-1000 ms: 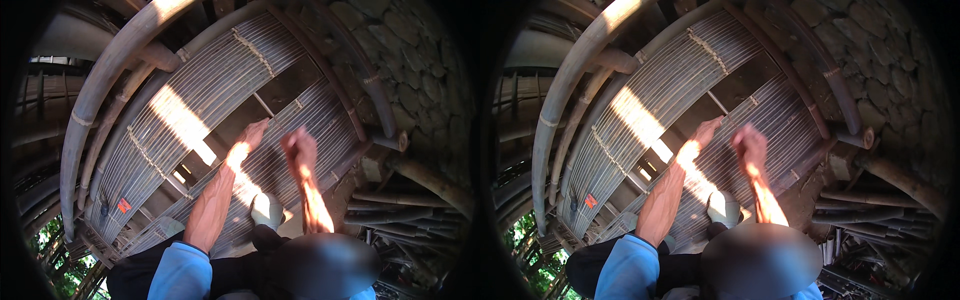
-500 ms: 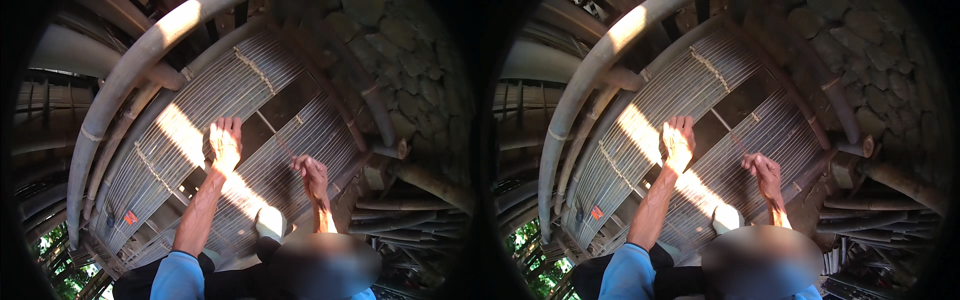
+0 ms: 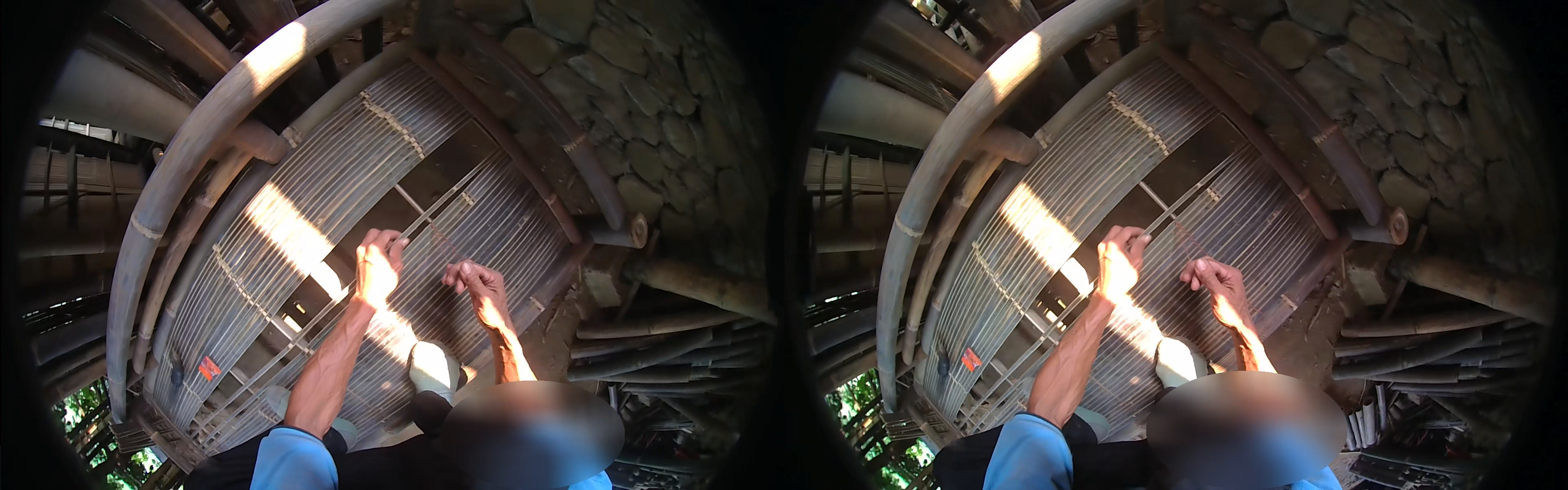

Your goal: The person weaves thin bamboo strips together by hand, threading a red cord through the lattice to secure the structure.

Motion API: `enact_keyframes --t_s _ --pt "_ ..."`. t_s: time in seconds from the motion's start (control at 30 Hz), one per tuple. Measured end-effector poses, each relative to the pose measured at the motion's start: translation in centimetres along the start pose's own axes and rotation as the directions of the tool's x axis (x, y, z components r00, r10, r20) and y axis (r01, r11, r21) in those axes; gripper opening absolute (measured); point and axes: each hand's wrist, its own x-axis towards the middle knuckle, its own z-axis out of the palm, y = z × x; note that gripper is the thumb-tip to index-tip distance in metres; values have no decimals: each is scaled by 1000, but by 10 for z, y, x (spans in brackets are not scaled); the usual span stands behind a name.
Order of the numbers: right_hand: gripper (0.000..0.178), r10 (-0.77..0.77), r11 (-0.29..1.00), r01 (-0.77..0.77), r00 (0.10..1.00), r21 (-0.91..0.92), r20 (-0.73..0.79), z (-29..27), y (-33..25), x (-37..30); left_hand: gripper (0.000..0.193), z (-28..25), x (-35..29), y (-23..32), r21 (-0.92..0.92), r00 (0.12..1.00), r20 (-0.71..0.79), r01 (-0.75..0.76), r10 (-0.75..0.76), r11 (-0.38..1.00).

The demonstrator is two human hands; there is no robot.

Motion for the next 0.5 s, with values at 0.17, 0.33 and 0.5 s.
enact_keyframes --t_s 0.17,0.33,0.5 --pt "30 -30 974 67 985 -216 169 28 -19 -4 13 9 10 20 380 911 -65 -356 408 854" --pt "29 -140 755 357 907 -550 397 61 -65 -27 24 -6 13 45 -211 698 609 600 -376 772" --pt "42 -281 581 580 801 -571 528 58 -88 -19 17 -42 15 54 -593 752 584 652 -304 473"
